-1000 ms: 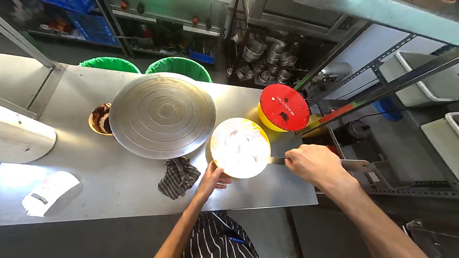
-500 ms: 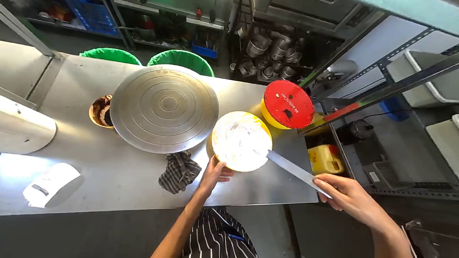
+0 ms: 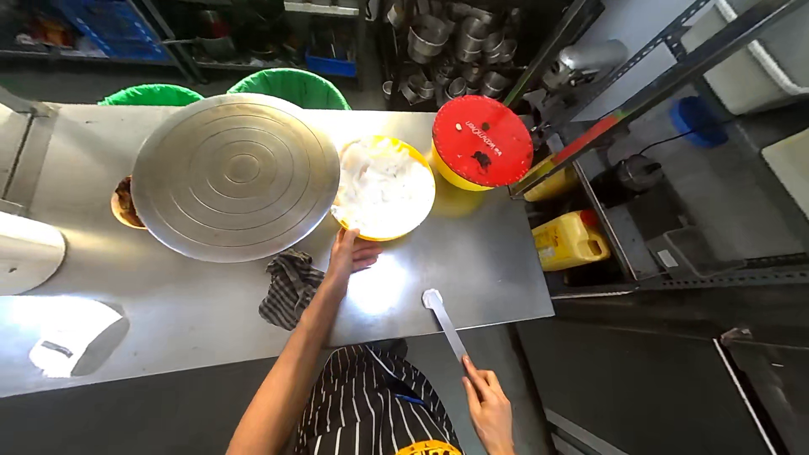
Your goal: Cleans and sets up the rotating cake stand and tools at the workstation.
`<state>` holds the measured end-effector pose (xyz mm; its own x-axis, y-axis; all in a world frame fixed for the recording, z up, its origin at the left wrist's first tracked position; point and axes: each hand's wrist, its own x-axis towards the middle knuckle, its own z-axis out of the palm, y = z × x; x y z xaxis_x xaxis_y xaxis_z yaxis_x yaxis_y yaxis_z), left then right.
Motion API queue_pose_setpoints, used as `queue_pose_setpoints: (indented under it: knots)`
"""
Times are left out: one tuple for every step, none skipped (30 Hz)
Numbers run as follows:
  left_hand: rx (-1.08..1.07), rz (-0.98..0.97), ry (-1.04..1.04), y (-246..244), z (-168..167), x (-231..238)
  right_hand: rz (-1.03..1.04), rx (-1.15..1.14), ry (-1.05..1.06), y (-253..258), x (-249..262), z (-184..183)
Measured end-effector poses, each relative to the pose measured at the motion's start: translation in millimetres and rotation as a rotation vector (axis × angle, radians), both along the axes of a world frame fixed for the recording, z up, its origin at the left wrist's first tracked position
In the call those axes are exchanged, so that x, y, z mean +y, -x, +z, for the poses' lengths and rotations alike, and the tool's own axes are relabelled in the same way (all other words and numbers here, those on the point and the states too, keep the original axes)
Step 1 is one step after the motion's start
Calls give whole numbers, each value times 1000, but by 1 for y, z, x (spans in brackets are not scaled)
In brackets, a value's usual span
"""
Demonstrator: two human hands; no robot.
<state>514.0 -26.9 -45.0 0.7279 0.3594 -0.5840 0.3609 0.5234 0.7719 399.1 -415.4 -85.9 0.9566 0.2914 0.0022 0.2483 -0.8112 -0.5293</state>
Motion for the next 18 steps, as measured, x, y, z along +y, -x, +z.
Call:
queue_pose_setpoints:
  knots:
    - [2, -3, -13, 0, 1, 0, 16, -68, 59, 1, 6, -10]
    - [1, -7, -37, 1, 2, -1, 20, -105, 96, 0, 11, -16]
    - [0, -8, -62, 2, 3, -2, 16, -112, 107, -1, 15, -19]
    - [9, -3, -95, 5, 7, -5, 5, -93, 91, -1, 16, -19]
    - [19, 6, -144, 9, 11, -8, -10, -51, 39, -1, 16, -15]
    - [23, 14, -205, 14, 14, -10, -25, 12, -47, 1, 15, -10]
    - [18, 10, -280, 24, 14, -11, -35, 90, -141, 4, 15, -5]
    - [10, -1, -385, 37, 13, -11, -26, 131, -194, 7, 16, -2]
    - [6, -25, -525, 53, 11, -11, -3, 100, -166, 10, 20, -4]
    - [14, -56, -691, 71, 10, -12, 24, -4, -82, 10, 24, -10]
    - [39, -67, -865, 84, 6, -12, 40, -103, 2, 8, 28, -16]
    - [74, -70, -1019, 95, 1, -11, 41, -148, 60, 5, 30, -20]
    - [106, -79, -1148, 105, -5, -9, 34, -146, 80, 4, 30, -23]
    - [125, -89, -1256, 112, -13, -4, 30, -110, 52, 5, 29, -25]
    - [151, -110, -1342, 118, -22, 1, 27, -43, -28, 6, 26, -25]
    - [190, -138, -1391, 123, -32, 6, 26, 45, -137, 8, 21, -23]
    - [230, -169, -1417, 129, -43, 10, 25, 88, -218, 10, 16, -20]
    - [261, -201, -1435, 135, -54, 14, 13, 62, -243, 11, 11, -18]
